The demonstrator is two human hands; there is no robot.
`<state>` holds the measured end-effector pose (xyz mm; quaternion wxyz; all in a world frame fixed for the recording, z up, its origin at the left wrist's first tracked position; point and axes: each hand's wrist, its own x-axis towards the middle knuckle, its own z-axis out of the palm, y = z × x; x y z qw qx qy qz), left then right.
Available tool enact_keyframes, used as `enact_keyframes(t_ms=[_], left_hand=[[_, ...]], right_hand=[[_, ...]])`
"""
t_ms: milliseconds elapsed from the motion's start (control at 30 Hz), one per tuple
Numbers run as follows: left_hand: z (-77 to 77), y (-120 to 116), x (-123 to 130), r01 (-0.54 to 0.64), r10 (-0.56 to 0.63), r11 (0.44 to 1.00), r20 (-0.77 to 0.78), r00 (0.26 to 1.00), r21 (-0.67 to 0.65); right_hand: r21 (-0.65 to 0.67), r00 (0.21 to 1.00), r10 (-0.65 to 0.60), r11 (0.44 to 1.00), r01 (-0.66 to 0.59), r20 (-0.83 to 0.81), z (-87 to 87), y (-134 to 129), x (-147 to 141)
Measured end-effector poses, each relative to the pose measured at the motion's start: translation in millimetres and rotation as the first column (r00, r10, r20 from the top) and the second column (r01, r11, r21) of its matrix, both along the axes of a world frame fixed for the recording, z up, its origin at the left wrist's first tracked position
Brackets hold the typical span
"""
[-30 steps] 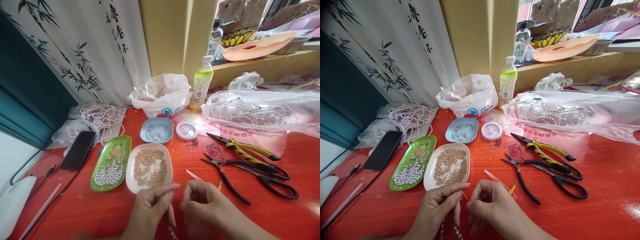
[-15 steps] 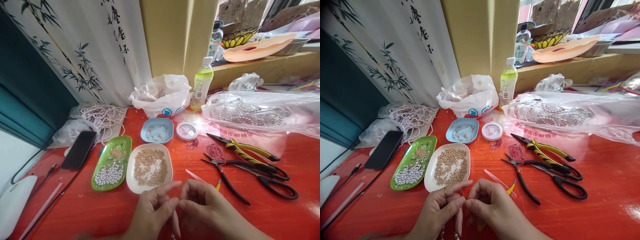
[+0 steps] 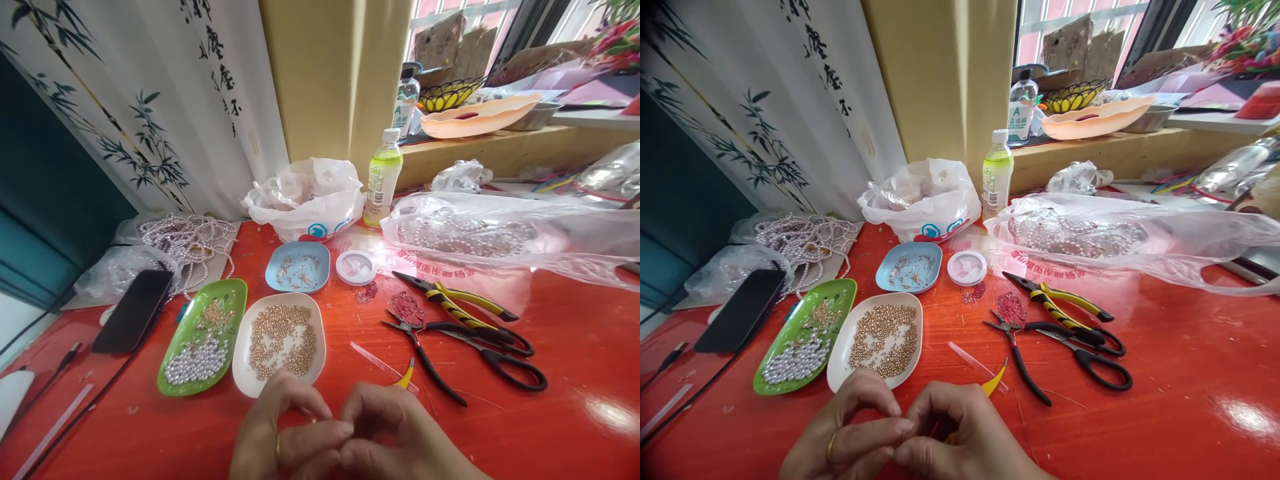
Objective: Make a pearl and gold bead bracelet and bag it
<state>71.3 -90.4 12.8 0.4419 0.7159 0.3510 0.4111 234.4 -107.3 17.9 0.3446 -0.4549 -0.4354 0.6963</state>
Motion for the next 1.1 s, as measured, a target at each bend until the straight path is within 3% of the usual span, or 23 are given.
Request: enact_keyframes(t_ms=[133, 200, 300, 500, 633, 800, 967, 1100], left_hand=[[-5.8, 11.6, -3.3, 0.219, -0.225, 0.953, 0.003, 0.974, 0.21], [-8.5, 16.4, -4.4, 0.298, -0.304, 0.938, 0.008, 0.953, 0.177], [-9.9, 19.2, -4.8, 0.324, -0.329, 0.942, 0.047, 0.943, 0.093], [-5.5, 16.0, -7.2, 0.266, -0.269, 0.957, 0.009, 0.963, 0.116], [-0.5, 14.8, -8.6, 0.227, -0.225, 0.961, -0.032, 0.974, 0.16], [6.1, 17.4, -11.1, 0.162, -0.163, 0.985, 0.003, 0.987, 0.055], [14.1, 24.7, -12.8, -0.073, 0.079, 0.991, 0.056, 0.995, -0.108], [18.9, 32.8, -8.7, -0.162, 0.169, 0.949, 0.003, 0.986, -0.271]], right_hand=[[-0.008, 0.999, 0.006, 1.0, -0.006, -0.043, 2.0, -1.7, 1.9], [-0.024, 0.998, 0.031, 0.999, -0.033, -0.049, 2.7, -1.4, 3.1], [-0.02, 0.998, 0.06, 0.998, -0.06, -0.017, 3.0, 0.0, 4.9], [0.224, 0.998, 0.03, 0.974, -0.043, 0.059, 8.9, 1.1, 10.3], [0.12, 0.989, 0.139, 0.982, -0.144, 0.05, 10.0, -0.4, 10.7], [-0.046, 0.987, 0.155, 0.987, -0.157, -0.045, 6.2, -1.7, 7.0], [-0.041, 0.984, 0.134, 0.989, -0.139, -0.114, 5.1, 2.9, 5.2], [0.01, 0.997, 0.067, 0.998, -0.067, 0.031, 5.0, 10.1, 9.5]])
